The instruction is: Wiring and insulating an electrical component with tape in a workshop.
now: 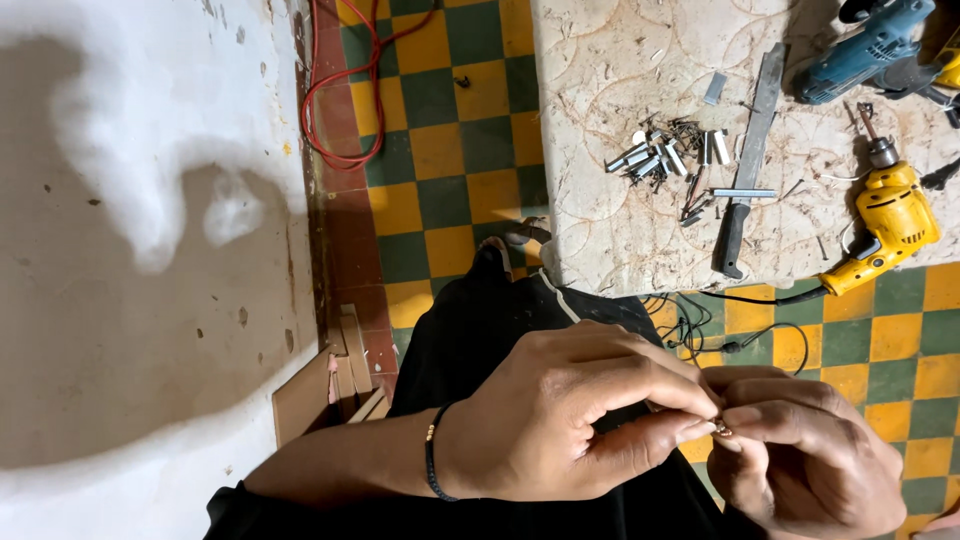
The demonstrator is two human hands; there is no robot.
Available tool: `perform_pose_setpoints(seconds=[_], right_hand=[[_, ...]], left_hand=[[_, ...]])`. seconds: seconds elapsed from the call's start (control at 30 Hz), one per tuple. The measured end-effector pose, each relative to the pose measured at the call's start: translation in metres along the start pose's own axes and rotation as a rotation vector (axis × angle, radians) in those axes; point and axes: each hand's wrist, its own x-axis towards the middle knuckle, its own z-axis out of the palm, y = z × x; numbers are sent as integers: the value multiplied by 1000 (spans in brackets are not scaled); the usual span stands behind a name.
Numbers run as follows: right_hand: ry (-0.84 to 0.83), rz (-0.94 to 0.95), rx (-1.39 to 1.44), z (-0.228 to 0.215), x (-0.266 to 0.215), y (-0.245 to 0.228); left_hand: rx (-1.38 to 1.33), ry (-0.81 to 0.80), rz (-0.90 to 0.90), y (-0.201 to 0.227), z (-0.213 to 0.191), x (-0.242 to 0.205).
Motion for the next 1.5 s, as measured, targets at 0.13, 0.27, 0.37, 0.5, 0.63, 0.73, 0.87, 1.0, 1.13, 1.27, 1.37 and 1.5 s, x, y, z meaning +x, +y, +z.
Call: perform_pose_setpoints(seconds=[0.13, 0.27, 0.37, 0.5, 0.63, 0.73, 0.87, 1.0, 1.13, 1.27, 1.37, 1.5], right_hand=[[-28, -27, -4, -2, 3, -1], [-33, -86, 3, -3, 8, 0], [-101, -105, -49, -13, 8, 3], [-76, -79, -70, -15, -2, 4], [-19, -81, -63, -7, -2, 1], [67, -25, -65, 0, 6, -1], [142, -75, 28, 19, 5, -15], [240, -42, 115, 28, -11, -7], [133, -121, 54, -5, -22, 12], [-199, -118, 25, -41, -20, 22], [-262, -101, -20, -45, -13, 13], [-253, -140, 2, -43, -9, 16]], left_hand=[[-16, -13, 13, -1, -1, 0], [-75, -31, -62, 1, -2, 0], [-53, -37, -18, -1, 0, 1], [-15, -60, 38, 0, 4, 2], [-80, -30, -37, -3, 10, 1], [-171, 99, 3, -13, 18, -1], [7, 87, 186, -25, 18, -9], [129, 81, 282, -26, 15, -13], [-22, -4, 227, -18, 6, -11], [-33, -76, 164, -9, -3, -7], [-27, -144, 150, -5, -9, -5], [-14, -185, 177, -1, -15, -4]])
